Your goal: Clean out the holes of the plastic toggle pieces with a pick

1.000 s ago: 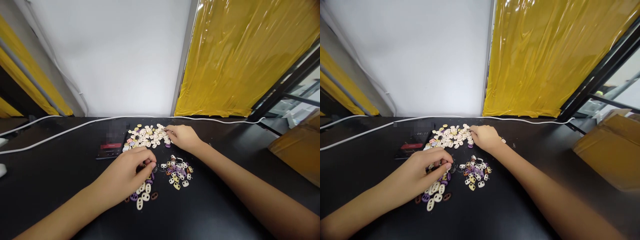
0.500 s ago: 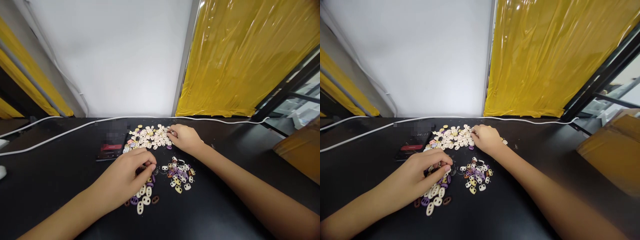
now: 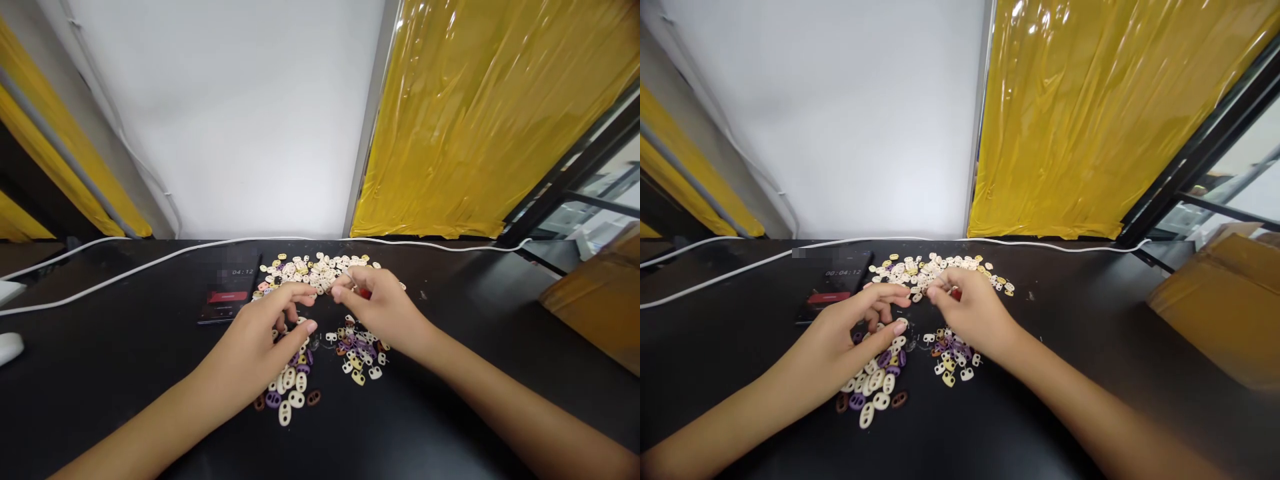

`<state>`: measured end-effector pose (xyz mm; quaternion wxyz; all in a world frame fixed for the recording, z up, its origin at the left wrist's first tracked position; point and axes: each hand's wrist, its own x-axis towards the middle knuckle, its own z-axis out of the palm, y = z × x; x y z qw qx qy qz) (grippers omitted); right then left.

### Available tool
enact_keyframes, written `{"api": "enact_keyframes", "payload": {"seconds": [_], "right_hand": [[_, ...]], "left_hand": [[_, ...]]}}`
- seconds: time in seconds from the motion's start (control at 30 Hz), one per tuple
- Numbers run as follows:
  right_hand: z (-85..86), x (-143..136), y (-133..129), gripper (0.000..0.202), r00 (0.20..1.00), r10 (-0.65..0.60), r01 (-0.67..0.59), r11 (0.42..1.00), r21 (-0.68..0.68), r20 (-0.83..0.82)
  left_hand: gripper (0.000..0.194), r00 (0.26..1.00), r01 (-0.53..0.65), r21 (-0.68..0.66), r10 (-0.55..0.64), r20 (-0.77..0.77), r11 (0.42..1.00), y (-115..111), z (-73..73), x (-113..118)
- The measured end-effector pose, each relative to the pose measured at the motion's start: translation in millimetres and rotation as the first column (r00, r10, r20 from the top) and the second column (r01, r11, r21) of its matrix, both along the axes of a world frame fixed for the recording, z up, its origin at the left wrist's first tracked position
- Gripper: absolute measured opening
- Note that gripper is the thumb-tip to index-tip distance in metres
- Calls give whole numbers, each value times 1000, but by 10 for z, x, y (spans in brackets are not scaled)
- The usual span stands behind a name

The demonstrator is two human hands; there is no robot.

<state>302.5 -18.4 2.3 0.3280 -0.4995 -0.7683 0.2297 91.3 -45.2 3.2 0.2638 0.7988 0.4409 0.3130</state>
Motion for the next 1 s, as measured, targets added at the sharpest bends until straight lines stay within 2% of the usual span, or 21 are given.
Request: {"api": "enact_keyframes", "payload": {"seconds": [0.07,0.13,0.23,0.37,0.5,0.6,0.67,0.77,0.83,0.9,1.0], "right_hand": [[22,-78,-177,14,970,109,-135,985,-106,-216],[31,-129,-299,11,939,112,-171,972,-161,-325],[27,-143,-362,12,933,103,-184,960,-212,-345],[6,-129,-366,14,933,136,-213,955,-208,-332],[-10,-150,-399,15,945,127,-192,962,-194,-302],[-16,-152,-399,17,948,127,-183,967,-176,-291],[-25,-132,-375,16,941,164,-208,970,-125,-295],[-48,-83,-323,8,936,244,-254,967,-6,-256],[-55,-56,-301,6,941,277,-272,961,54,-194],[-40,-42,-301,5,950,282,-272,959,84,-137],[28,-39,-339,7,964,260,-257,965,41,-57]], "left_hand": [[21,996,24,-77,-17,91,997,-9,18,25],[13,988,49,-155,-25,154,987,-30,45,49],[13,982,29,-202,10,189,979,-70,65,71],[13,984,12,-242,31,176,970,-113,47,81],[12,987,-26,-229,61,148,973,-133,43,91],[8,973,-17,-271,78,218,962,-124,50,91],[8,935,49,-373,89,344,927,-105,55,82],[16,855,218,-575,129,502,789,-68,63,68],[17,822,277,-650,176,542,708,-48,67,64],[14,790,274,-662,229,569,698,-31,67,65],[16,738,235,-628,285,612,741,-9,60,62]]}}
